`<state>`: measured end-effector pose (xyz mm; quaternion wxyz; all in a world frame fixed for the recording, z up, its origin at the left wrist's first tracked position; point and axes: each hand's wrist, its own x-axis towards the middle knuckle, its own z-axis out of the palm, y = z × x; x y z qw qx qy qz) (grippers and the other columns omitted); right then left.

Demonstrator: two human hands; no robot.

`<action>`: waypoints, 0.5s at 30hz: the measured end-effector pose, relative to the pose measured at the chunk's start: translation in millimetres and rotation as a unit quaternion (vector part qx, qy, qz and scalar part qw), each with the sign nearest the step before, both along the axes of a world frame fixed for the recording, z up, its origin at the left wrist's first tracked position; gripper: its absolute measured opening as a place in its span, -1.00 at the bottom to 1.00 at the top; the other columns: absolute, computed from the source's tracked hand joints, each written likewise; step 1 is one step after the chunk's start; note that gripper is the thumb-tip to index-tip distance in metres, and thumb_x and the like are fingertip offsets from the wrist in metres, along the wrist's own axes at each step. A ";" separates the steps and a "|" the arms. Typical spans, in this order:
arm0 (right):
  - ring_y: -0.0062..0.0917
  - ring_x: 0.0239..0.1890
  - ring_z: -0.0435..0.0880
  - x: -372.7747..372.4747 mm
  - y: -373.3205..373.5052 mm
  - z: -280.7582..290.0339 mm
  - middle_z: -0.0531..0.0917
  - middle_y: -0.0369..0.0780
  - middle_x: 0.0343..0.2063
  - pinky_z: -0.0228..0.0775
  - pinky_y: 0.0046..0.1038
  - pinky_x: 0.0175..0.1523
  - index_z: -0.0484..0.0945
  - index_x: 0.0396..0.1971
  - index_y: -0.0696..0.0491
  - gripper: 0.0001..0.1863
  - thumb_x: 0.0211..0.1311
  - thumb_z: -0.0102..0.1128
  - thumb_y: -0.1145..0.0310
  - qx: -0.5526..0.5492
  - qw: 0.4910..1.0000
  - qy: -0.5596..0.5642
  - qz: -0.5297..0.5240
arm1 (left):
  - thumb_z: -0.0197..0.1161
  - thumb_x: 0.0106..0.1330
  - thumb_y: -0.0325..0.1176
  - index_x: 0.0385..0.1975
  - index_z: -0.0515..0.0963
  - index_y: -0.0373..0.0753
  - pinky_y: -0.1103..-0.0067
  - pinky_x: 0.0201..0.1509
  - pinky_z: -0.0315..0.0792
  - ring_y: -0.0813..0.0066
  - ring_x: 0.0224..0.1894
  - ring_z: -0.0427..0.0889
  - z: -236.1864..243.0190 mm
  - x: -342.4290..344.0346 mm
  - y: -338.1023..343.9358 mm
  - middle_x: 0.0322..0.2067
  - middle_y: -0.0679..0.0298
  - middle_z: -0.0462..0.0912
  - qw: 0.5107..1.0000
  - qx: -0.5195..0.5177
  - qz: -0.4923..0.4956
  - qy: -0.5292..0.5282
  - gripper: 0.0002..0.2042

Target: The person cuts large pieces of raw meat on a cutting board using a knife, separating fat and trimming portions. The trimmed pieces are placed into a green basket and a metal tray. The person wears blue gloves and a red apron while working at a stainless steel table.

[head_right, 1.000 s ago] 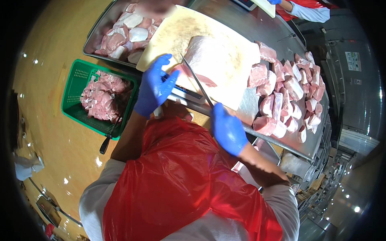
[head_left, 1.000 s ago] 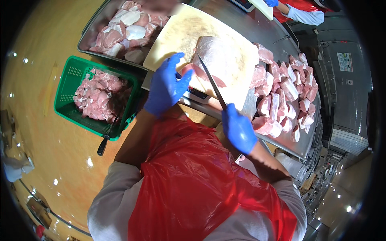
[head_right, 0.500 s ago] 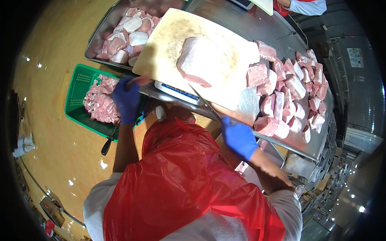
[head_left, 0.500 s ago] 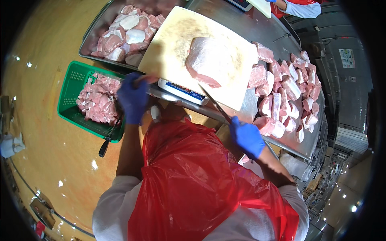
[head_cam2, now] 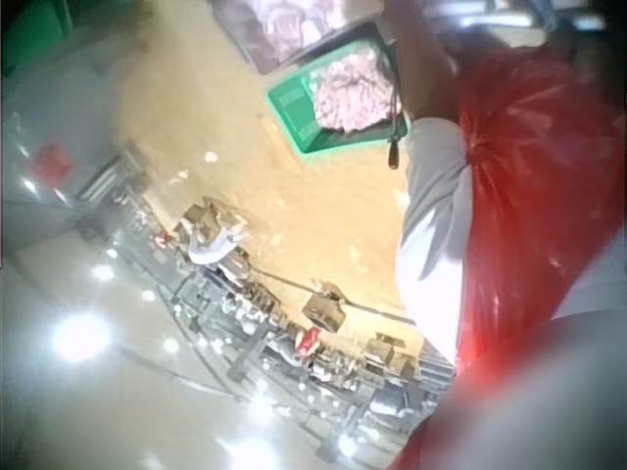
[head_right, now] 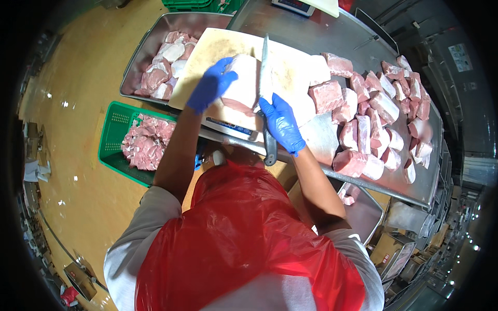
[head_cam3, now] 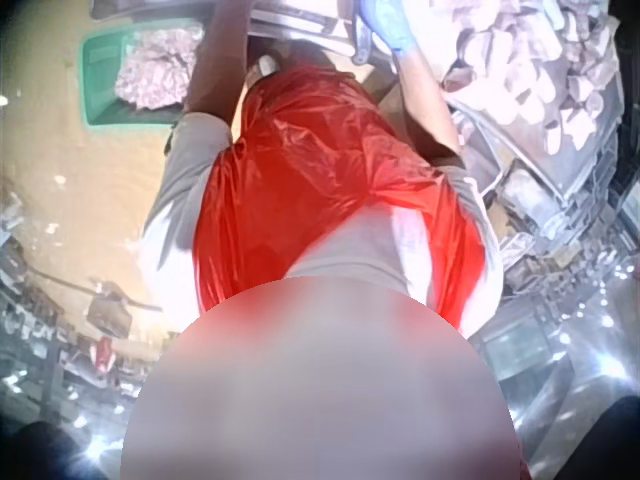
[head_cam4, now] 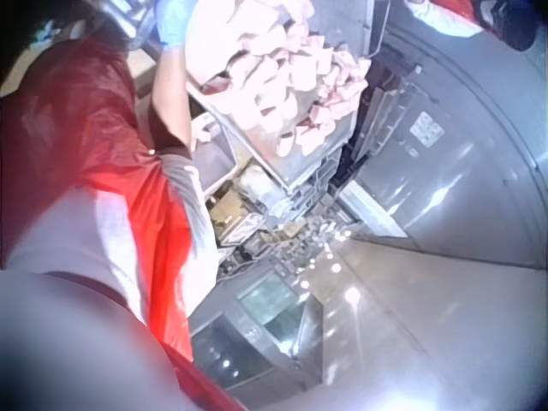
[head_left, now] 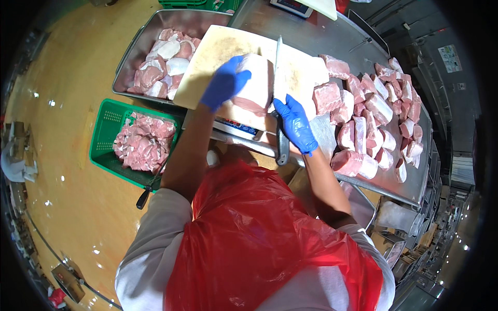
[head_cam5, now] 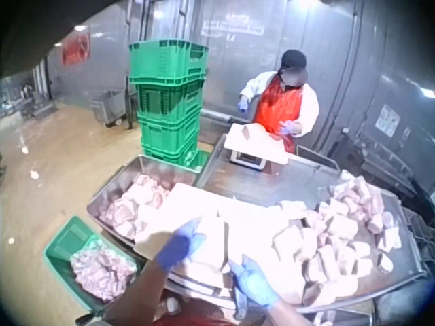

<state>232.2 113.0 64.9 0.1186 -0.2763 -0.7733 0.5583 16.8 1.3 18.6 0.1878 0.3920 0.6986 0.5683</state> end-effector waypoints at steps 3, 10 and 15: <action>-0.54 -0.12 0.59 -0.4 -18.9 -0.4 0.67 -0.15 -0.15 0.43 -0.45 0.08 0.52 0.07 0.27 -0.56 0.52 0.09 0.16 -0.103 0.990 0.054 0.077 | 0.18 0.31 -0.44 0.04 0.58 -0.44 0.48 0.17 0.47 0.34 0.02 0.63 5.4 -49.6 12.6 -0.03 0.11 0.68 0.983 0.044 -0.169 -0.055 -0.66; -0.55 -0.41 0.62 25.2 -14.6 1.8 0.63 -0.24 -0.40 0.51 -0.40 -0.38 0.44 0.01 0.16 -0.77 0.56 0.01 0.32 -0.089 0.994 -0.051 0.036 | 0.34 0.30 -0.39 -0.28 0.64 -0.35 0.63 -0.18 0.51 0.62 -0.35 0.58 5.8 -24.4 -42.6 -0.43 0.34 0.64 0.965 0.026 0.186 0.184 -0.85; 0.06 -0.39 0.65 -12.3 -27.5 17.0 0.65 0.10 -0.41 0.48 -0.05 -0.29 0.42 -0.15 0.14 -0.76 0.48 0.01 0.25 0.299 0.939 -0.101 0.139 | 0.50 0.14 -0.43 -0.38 0.63 -0.28 0.63 -0.38 0.45 0.76 -0.47 0.50 3.5 101.8 -55.9 -0.54 0.41 0.59 0.964 0.021 0.261 -0.039 -0.84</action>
